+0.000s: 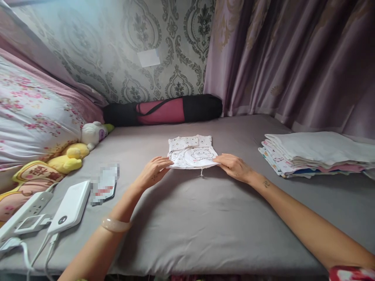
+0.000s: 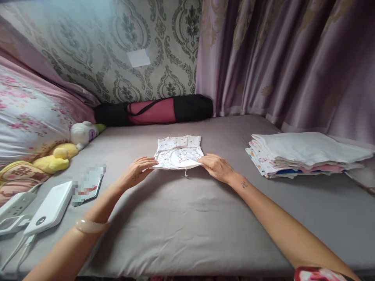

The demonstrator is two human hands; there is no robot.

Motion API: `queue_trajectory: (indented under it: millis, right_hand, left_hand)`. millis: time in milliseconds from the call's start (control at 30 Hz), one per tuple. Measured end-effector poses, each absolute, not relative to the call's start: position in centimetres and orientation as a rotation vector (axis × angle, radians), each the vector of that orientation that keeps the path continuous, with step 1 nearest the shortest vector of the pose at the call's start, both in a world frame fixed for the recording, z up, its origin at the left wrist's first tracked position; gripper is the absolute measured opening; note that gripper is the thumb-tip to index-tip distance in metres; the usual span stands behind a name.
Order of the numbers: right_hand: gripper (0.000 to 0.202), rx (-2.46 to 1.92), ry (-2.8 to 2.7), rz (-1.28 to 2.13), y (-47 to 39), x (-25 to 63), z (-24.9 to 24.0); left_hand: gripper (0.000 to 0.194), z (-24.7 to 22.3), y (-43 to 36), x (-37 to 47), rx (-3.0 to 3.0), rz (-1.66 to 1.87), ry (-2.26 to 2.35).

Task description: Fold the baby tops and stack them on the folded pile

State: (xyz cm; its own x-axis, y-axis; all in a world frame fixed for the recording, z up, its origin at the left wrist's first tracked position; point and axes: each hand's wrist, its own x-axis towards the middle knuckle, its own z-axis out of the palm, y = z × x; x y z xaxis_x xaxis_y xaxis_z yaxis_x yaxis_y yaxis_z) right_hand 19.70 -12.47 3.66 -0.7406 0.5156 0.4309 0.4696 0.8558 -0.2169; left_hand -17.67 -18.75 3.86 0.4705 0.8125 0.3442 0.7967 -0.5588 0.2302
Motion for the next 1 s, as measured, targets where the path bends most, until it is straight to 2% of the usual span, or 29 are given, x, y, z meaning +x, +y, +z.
queue_trajectory:
  millis: [267,433,600,767,1000]
  right_hand:
    - [0.030,-0.778,-2.605,0.385,-17.7,21.0,6.8]
    - [0.028,-0.818,-2.588,0.469,-19.1,20.9,7.0]
    - [0.026,-1.108,-2.335,0.504,-17.6,18.9,5.7]
    - [0.025,-1.292,-2.152,0.320,-14.8,15.7,4.3]
    - [0.030,-1.522,-2.110,0.100,-10.7,13.5,2.8]
  left_hand:
    - [0.031,6.7,-23.9,-16.3,2.426,0.594,1.375]
    - [0.029,5.7,-25.5,-16.4,2.280,0.670,1.378]
    - [0.033,4.9,-24.1,-15.0,1.951,0.797,1.631]
    - [0.031,4.2,-20.7,-12.6,1.812,1.059,1.842]
    - [0.022,2.4,-15.6,-11.9,1.847,1.096,2.083]
